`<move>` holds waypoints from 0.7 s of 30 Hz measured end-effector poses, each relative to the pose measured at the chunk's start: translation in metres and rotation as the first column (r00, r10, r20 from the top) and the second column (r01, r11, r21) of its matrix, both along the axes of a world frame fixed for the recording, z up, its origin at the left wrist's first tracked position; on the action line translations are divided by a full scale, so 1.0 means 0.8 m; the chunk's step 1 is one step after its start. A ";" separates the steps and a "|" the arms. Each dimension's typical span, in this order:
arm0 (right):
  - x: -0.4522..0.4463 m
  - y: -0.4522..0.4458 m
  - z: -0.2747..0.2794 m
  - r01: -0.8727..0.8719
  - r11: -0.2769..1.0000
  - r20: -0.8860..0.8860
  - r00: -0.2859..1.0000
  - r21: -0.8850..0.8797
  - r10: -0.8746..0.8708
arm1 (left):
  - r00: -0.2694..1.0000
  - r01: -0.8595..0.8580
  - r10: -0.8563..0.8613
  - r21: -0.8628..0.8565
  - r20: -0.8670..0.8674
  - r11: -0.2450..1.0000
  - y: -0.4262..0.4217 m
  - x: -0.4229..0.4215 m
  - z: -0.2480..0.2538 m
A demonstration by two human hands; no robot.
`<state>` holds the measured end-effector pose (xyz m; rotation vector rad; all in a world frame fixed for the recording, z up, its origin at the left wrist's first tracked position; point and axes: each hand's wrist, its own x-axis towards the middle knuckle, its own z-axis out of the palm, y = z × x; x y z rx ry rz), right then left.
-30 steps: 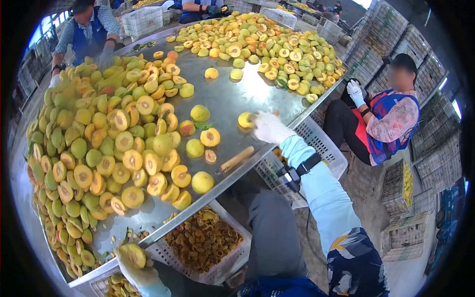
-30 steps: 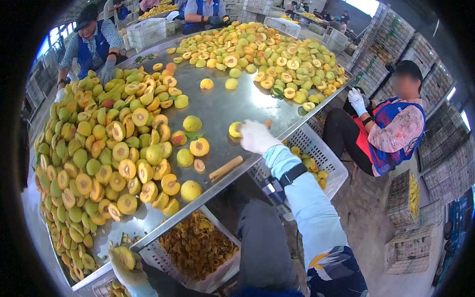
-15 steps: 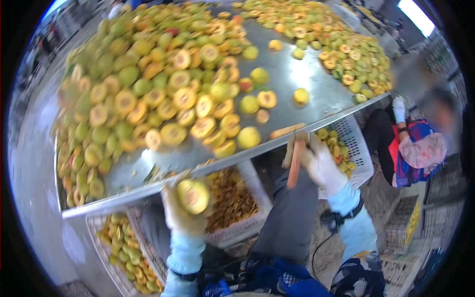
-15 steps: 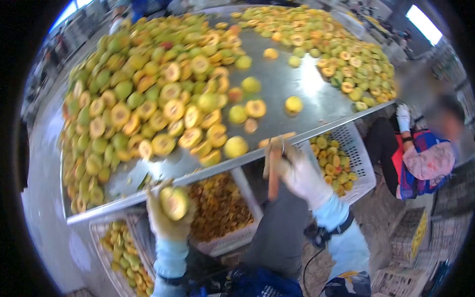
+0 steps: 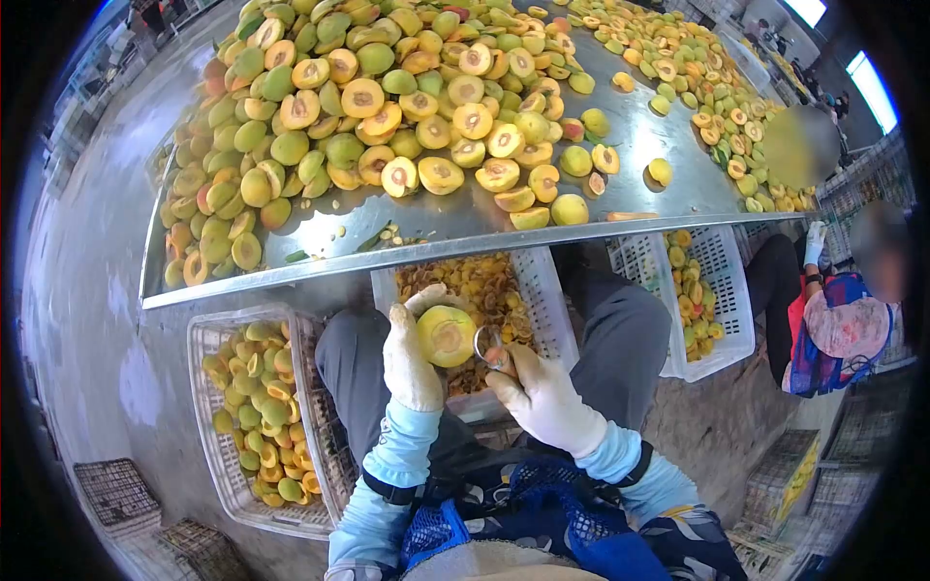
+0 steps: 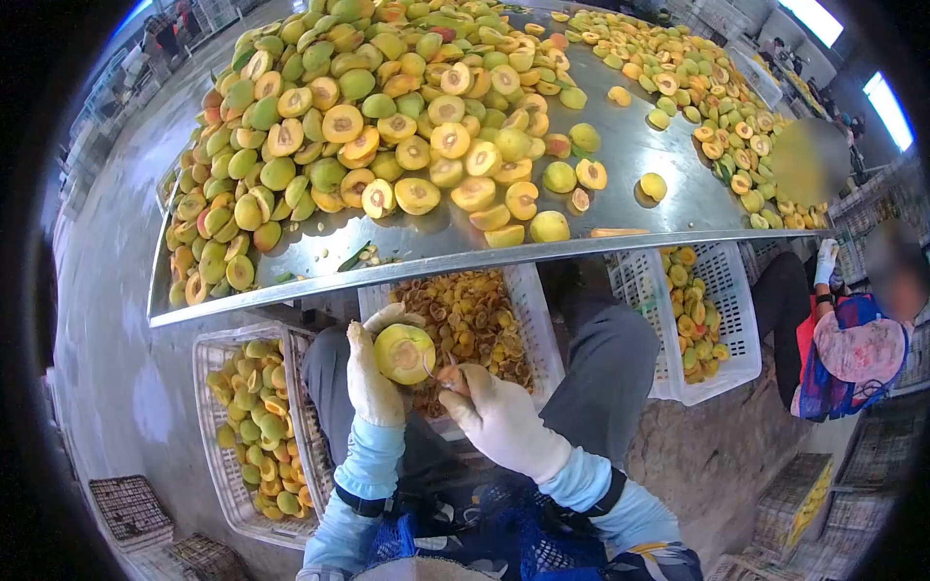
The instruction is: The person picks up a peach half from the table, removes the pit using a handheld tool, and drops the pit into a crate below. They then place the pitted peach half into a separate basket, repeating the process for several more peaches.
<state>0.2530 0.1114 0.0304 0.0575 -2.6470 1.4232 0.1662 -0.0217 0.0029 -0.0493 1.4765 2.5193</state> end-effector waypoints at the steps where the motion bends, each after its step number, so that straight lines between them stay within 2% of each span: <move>1: -0.004 -0.005 -0.003 -0.006 1.000 0.002 1.000 0.001 0.006 | 1.000 -0.006 0.006 0.001 0.002 1.000 -0.001 0.003 0.000; 3: -0.009 -0.016 -0.013 0.010 0.992 -0.030 1.000 0.126 -0.006 | 0.999 -0.018 0.015 -0.058 -0.047 0.998 -0.005 0.007 0.001; 4: -0.012 -0.022 -0.017 0.034 0.991 -0.048 0.998 0.133 -0.027 | 0.999 -0.015 0.012 -0.059 -0.050 0.998 -0.006 0.006 0.002; 7: -0.014 -0.024 -0.017 0.000 0.996 0.047 0.999 0.085 -0.004 | 0.997 -0.042 0.032 -0.131 -0.077 0.991 -0.009 0.011 0.001; 10: -0.015 -0.026 -0.018 -0.012 0.996 0.065 0.998 0.092 0.006 | 0.993 -0.073 0.051 -0.213 -0.109 0.974 -0.009 0.011 -0.001; 12: -0.016 -0.027 -0.025 -0.014 0.997 0.088 0.996 0.073 0.007 | 0.970 -0.139 0.070 -0.297 -0.233 0.945 -0.005 0.014 -0.006; 16: -0.016 -0.032 -0.027 -0.011 0.996 0.138 0.990 0.085 -0.001 | 0.973 -0.101 0.047 -0.236 -0.224 0.967 -0.011 0.015 -0.010; 17: -0.016 -0.032 -0.031 -0.013 0.996 0.144 0.990 0.084 0.001 | 0.976 -0.110 0.048 -0.287 -0.215 0.951 -0.011 0.014 -0.008; 19: -0.016 -0.031 -0.042 -0.109 0.993 0.145 0.983 -0.038 0.113 | 0.979 -0.117 0.049 -0.343 -0.199 0.932 -0.011 0.009 -0.004; 20: -0.017 -0.030 -0.046 -0.107 0.993 0.151 0.982 -0.044 0.112 | 0.999 -0.001 -0.016 -0.343 -0.047 0.939 -0.012 0.004 -0.002; 21: -0.018 -0.029 -0.050 -0.107 0.976 0.207 0.967 -0.191 0.147 | 0.991 0.109 -0.078 -0.324 0.109 0.940 -0.012 0.004 -0.003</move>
